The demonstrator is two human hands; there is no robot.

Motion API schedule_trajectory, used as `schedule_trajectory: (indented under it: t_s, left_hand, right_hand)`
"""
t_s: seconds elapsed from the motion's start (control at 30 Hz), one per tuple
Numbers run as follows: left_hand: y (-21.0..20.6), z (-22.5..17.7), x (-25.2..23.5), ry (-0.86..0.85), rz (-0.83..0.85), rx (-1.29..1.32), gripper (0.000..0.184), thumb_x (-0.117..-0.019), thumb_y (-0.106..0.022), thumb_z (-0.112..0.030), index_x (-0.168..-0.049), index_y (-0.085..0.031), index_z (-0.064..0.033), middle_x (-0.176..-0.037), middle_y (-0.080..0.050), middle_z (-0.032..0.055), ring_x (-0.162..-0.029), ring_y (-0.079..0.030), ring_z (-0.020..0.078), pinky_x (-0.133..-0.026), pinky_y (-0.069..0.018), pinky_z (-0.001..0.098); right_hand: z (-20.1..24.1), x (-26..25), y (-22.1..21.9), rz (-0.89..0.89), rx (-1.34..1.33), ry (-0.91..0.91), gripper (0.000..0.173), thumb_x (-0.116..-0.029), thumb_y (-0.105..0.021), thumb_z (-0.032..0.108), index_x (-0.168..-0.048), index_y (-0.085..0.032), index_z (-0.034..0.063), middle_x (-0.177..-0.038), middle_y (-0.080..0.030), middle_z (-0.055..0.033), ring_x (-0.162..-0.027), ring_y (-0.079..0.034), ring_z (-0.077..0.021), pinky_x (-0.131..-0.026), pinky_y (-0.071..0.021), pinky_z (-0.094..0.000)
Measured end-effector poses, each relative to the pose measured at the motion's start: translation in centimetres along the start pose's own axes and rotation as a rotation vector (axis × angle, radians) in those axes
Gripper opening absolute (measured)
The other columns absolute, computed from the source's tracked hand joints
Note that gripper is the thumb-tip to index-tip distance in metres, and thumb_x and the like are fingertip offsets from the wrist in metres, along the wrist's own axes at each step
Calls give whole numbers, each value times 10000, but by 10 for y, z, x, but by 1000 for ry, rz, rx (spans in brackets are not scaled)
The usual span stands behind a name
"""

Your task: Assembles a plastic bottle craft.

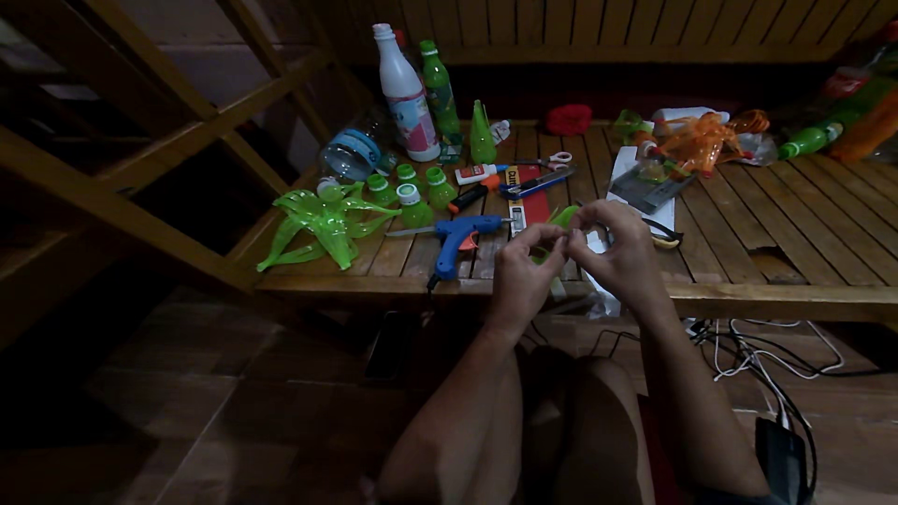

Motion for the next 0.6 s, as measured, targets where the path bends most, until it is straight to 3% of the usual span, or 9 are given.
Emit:
schedule_trajectory:
  t_s: [0.6]
  left_hand:
    - [0,2,-1,-10,0,2,106,-949,-690,-66,-1038,-703,-10,-967,-703,39,-835,-658,26,-757,-550,182]
  right_hand:
    - [0,-2,-1,-3,-3,13,153,-866,-668,129,-949,-694,3,-854,-683,-107,-821,-655,-260,-912,-433,-579]
Point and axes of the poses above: each hand's wrist, its own x-axis away from the middle knuckle, its own y-axis out of the back of the hand, z = x × y, the point moved 5 cm from there along -x, towards the middle knuckle
